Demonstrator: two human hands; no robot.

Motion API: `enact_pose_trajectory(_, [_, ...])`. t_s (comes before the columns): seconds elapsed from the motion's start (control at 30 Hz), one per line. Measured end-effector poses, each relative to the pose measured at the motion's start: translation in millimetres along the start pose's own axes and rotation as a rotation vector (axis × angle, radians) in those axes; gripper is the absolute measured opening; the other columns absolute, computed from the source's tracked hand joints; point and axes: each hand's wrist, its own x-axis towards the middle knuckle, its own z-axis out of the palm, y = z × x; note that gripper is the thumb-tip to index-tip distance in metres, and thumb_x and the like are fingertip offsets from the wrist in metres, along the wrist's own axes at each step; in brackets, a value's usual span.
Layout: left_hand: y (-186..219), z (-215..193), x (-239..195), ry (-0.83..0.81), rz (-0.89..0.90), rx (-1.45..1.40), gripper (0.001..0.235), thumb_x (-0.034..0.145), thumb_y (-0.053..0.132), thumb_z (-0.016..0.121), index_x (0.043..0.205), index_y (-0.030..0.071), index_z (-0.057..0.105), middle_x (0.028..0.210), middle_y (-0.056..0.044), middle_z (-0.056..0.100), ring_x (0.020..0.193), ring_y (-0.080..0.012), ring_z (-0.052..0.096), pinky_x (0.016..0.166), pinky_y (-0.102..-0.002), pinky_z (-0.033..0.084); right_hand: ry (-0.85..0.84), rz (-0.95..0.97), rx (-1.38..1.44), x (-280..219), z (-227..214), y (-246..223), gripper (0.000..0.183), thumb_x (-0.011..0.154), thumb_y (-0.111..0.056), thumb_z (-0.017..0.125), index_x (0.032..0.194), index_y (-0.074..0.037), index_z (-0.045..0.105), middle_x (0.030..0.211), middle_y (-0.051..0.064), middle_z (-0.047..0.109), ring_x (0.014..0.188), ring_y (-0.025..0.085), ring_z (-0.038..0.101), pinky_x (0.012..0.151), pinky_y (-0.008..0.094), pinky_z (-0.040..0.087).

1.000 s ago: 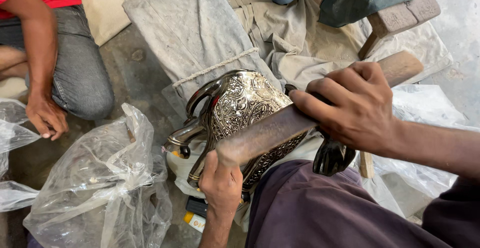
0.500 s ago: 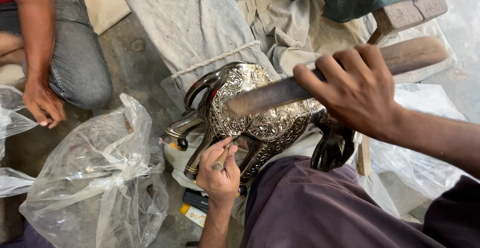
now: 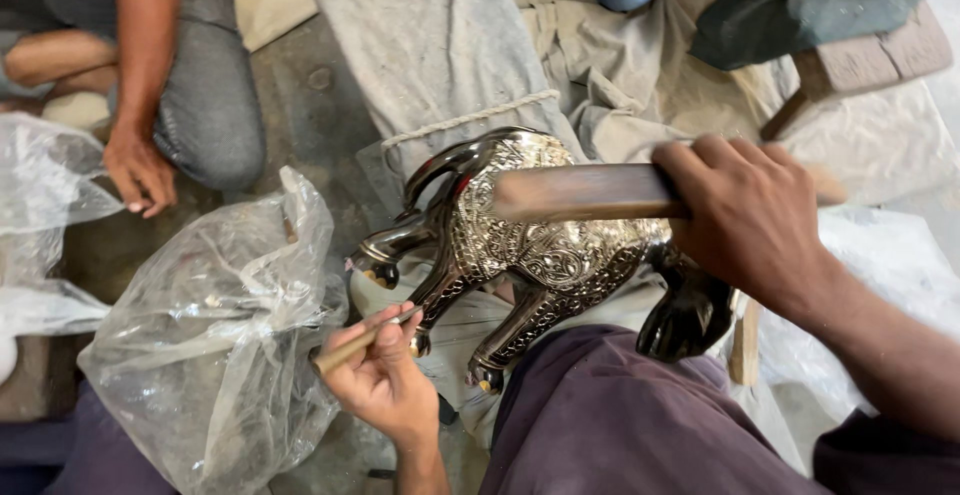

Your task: The person uses a wooden mallet and a metal punch to engrave intricate patterns onto a silver-colored metal elephant figurine. They repeatedly strike the punch against the figurine's surface to create detailed designs.

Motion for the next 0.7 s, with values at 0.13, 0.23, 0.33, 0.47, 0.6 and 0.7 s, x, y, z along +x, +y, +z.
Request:
enact_pose_trajectory(0.13, [8.1,-11.3,6.1,0.013,-0.31,-0.121,0.031,0.103,0.004,0.06,0.126,-0.003,0.04,0.11,-0.02,0.066,0.098,-0.0249,0.072,0.083,-0.039,0.068,-0.012,0.224,0.251,-14.6,36.3,1.6,0.044,0.08,-0.018,0.075,0.122,-0.01,0.066,0.106,0.014,0.072,0.089,0.037,0.07,0.074,0.048,0.054])
enact_pose_trajectory(0.23, [5.9,-8.0,10.2,0.007,-0.417,-0.198,0.034,0.098,0.001,0.064,0.124,-0.002,0.042,0.11,-0.019,0.066,0.094,-0.0237,0.072,0.082,-0.038,0.067,0.022,0.295,0.386,-34.0,53.7,-4.0,0.048,0.08,-0.02,0.077,0.126,-0.009,0.067,0.111,0.016,0.073,0.095,0.039,0.07,0.078,0.049,0.054])
enact_pose_trajectory(0.33, [3.6,6.8,20.0,-0.051,-0.412,-0.159,0.041,0.092,-0.005,0.071,0.124,-0.003,0.045,0.11,-0.019,0.067,0.093,-0.0212,0.071,0.081,-0.035,0.065,0.04,0.339,0.404,-39.9,64.8,0.1,0.049,0.083,-0.024,0.079,0.129,-0.009,0.066,0.112,0.017,0.073,0.099,0.039,0.07,0.082,0.048,0.054])
enact_pose_trajectory(0.47, [13.3,23.5,43.5,-0.163,-0.386,-0.056,0.033,0.093,-0.002,0.071,0.122,-0.003,0.054,0.106,-0.014,0.071,0.089,-0.0163,0.073,0.078,-0.03,0.065,0.026,0.352,0.409,-38.1,68.2,2.3,0.054,0.084,-0.025,0.08,0.133,-0.009,0.064,0.111,0.018,0.072,0.098,0.04,0.07,0.082,0.049,0.053])
enact_pose_trajectory(0.6, [24.9,41.9,74.0,-0.286,-0.314,0.027,0.027,0.096,0.005,0.074,0.119,0.0,0.062,0.101,-0.012,0.075,0.088,-0.0122,0.076,0.078,-0.027,0.066,-0.028,0.331,0.477,-37.0,65.6,1.7,0.059,0.082,-0.021,0.079,0.136,-0.012,0.059,0.109,0.018,0.072,0.099,0.041,0.07,0.081,0.049,0.053])
enact_pose_trajectory(0.7, [30.8,49.8,98.9,-0.492,-0.229,0.085,0.031,0.094,0.011,0.077,0.121,0.002,0.065,0.1,-0.008,0.08,0.087,-0.01,0.078,0.074,-0.025,0.066,-0.027,0.326,0.53,-31.0,61.8,0.3,0.066,0.08,-0.011,0.073,0.143,-0.013,0.054,0.116,0.021,0.07,0.104,0.041,0.068,0.083,0.049,0.053])
